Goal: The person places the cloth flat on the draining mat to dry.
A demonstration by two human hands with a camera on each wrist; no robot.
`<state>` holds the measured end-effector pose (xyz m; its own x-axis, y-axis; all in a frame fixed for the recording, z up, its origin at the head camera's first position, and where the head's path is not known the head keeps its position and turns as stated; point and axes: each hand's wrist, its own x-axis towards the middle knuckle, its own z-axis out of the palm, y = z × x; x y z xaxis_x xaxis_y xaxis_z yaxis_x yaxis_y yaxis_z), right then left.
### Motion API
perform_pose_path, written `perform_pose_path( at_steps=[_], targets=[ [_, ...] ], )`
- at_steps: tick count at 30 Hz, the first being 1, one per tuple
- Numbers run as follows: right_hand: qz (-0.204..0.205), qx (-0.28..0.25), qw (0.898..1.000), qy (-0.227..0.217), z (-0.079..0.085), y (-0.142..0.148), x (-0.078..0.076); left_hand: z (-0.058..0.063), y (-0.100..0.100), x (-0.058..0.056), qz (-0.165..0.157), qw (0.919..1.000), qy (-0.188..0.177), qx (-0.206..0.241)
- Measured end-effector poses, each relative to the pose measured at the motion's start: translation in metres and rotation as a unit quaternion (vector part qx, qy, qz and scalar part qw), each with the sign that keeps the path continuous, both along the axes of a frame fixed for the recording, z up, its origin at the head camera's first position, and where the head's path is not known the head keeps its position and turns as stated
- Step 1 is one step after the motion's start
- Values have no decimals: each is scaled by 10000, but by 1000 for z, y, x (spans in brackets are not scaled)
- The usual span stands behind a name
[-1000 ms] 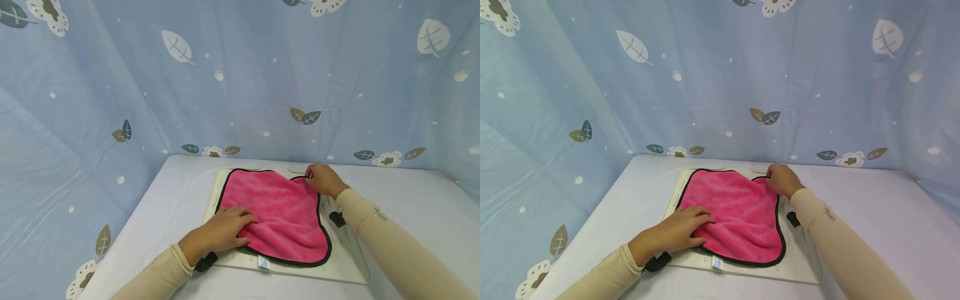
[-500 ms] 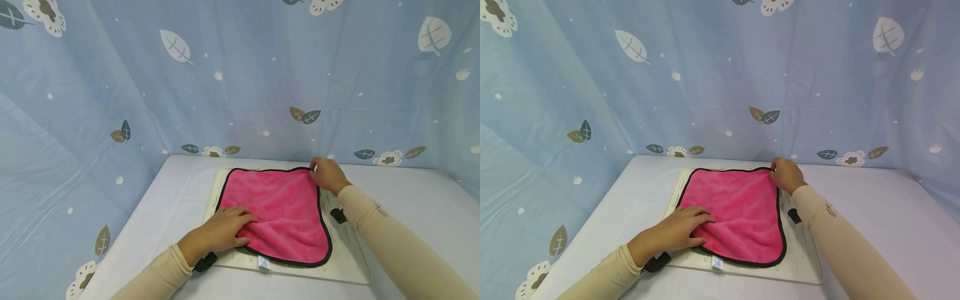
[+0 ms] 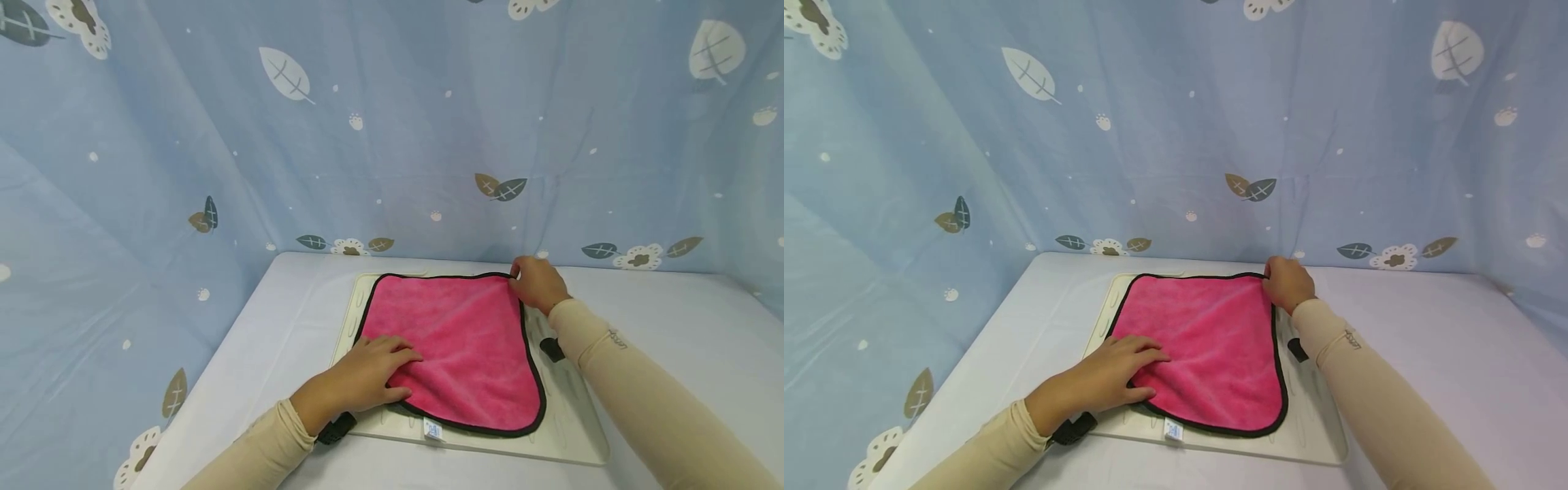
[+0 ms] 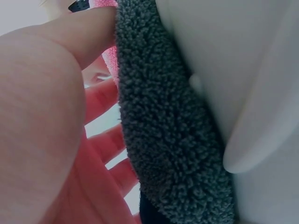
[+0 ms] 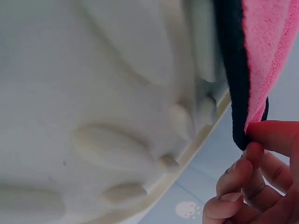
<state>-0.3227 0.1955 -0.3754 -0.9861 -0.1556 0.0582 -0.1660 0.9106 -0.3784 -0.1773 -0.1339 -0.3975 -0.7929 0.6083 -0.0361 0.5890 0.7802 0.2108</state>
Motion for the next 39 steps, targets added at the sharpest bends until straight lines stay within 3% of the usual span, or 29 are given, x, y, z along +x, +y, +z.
perform_pose_path(
  at_steps=[9,16,23,31,39],
  targets=[
    [79,149,9996,-228,-8,0,-8,4,1,-3,48,9999,-109,-49],
    [127,257,9986,-450,-3,-1,-6,8,2,-5,43,9998,-162,-62],
    [164,262,9990,-312,4,1,0,12,2,-6,61,9997,-251,-36],
    [432,-25,9990,78,15,-1,25,12,1,-4,66,9996,-266,-24],
    [863,-185,9959,208,21,-1,62,12,1,-2,67,9996,-285,-18]
  ],
)
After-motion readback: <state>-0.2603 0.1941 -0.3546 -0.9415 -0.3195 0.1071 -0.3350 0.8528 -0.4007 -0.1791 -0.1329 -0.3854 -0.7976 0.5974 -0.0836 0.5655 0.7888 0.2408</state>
